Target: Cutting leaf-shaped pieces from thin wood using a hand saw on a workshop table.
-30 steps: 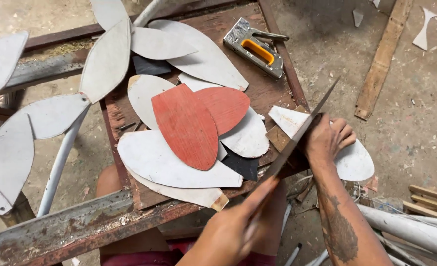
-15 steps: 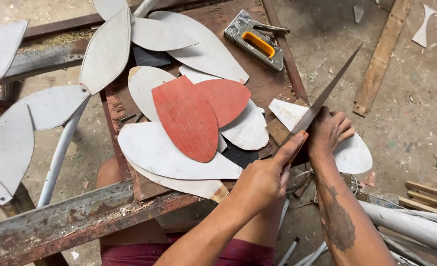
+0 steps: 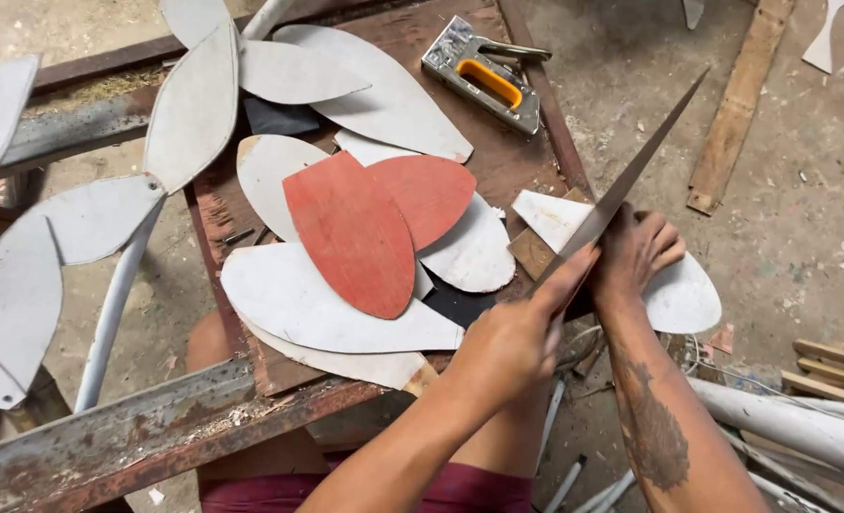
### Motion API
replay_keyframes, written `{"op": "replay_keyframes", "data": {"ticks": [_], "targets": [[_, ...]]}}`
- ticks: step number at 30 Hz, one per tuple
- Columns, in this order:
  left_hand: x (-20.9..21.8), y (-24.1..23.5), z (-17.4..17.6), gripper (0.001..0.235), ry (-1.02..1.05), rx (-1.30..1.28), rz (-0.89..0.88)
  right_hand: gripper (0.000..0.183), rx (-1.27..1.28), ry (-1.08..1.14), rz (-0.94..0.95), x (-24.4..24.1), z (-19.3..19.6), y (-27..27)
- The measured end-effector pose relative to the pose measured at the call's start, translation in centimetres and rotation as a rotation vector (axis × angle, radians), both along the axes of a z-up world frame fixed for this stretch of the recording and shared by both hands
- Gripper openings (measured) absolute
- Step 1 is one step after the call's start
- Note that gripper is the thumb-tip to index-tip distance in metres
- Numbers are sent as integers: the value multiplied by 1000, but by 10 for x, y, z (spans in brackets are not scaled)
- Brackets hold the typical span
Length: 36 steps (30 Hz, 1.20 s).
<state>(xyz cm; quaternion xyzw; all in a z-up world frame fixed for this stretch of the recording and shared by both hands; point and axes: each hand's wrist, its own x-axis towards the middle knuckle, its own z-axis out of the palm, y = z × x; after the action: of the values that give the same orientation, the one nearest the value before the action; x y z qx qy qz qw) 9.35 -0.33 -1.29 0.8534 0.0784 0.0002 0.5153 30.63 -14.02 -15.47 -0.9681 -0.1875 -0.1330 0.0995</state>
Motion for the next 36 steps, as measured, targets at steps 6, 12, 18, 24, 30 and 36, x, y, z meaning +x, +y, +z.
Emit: {"op": "replay_keyframes", "data": {"ticks": [6,12,18,24,30,36], "targets": [[-84,18,14,74,116,-180,7,25,-157,-66,-102,13,-16,-5],[18,1,-4,79,90,-61,17,20,-58,43,-73,-3,2,-3],[-39,9,19,82,9,-99,15,21,-48,40,-74,0,-9,-6],[-64,11,18,75,152,-202,0,16,-114,-173,-31,5,-22,-8],[11,0,7,69,16,-55,52,12,-27,36,-66,2,-12,-5],[-87,20,27,65,203,-232,36,14,-94,-200,-52,12,-18,-2]]}}
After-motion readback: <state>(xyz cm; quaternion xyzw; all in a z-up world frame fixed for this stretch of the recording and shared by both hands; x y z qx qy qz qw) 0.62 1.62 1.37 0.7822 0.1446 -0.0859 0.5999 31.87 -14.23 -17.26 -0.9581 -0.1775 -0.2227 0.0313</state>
